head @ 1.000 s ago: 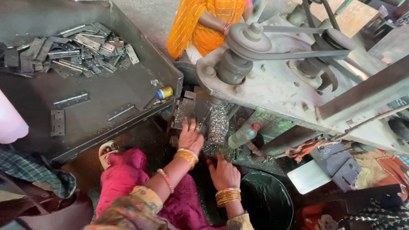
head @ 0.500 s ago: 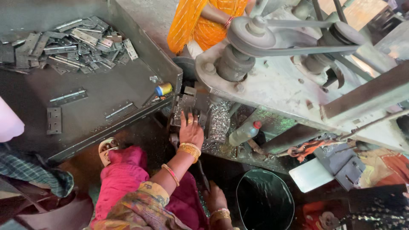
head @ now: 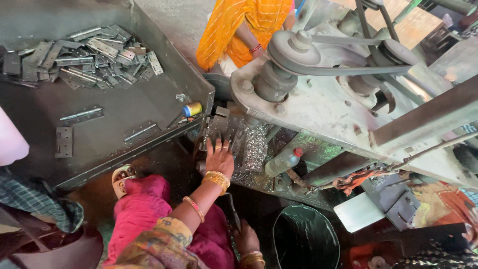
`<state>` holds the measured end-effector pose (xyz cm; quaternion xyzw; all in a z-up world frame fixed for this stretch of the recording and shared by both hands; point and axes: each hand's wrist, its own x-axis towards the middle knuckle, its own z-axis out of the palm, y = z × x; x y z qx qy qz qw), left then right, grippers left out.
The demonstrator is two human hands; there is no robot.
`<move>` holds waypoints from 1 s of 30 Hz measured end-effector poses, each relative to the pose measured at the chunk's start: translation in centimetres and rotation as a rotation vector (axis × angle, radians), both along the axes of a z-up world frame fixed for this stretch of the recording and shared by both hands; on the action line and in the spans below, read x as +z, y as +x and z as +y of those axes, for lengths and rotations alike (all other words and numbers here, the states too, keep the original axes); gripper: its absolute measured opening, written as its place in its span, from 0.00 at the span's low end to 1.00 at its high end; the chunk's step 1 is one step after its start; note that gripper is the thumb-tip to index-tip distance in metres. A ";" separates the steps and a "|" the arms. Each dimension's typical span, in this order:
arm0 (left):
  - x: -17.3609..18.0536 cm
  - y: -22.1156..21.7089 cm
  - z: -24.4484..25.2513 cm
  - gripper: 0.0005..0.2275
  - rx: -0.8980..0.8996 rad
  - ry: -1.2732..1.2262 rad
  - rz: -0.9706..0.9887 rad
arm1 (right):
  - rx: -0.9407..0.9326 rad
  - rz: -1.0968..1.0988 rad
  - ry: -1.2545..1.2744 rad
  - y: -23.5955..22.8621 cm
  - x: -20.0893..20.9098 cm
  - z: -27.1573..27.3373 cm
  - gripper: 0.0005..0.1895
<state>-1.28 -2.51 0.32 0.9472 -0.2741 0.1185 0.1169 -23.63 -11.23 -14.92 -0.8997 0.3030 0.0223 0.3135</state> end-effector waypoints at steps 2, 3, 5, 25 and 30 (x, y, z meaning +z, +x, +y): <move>-0.4 0.2 0.6 0.18 -0.045 0.049 0.087 | 0.013 -0.021 0.021 0.5 -0.1 0.2 0.20; -0.4 0.9 1.4 0.18 -0.060 0.079 0.127 | 0.042 0.002 0.028 1.5 0.0 0.5 0.19; -0.6 1.1 0.5 0.17 -0.054 0.148 0.090 | 0.062 0.075 0.035 1.4 1.1 -1.3 0.17; 1.5 2.7 -2.9 0.21 0.011 0.295 0.108 | 0.058 -0.092 -0.175 0.6 -4.9 -1.2 0.28; 2.0 3.2 0.1 0.19 0.035 0.041 0.199 | 0.113 -0.192 -0.155 -0.1 -1.7 -1.5 0.26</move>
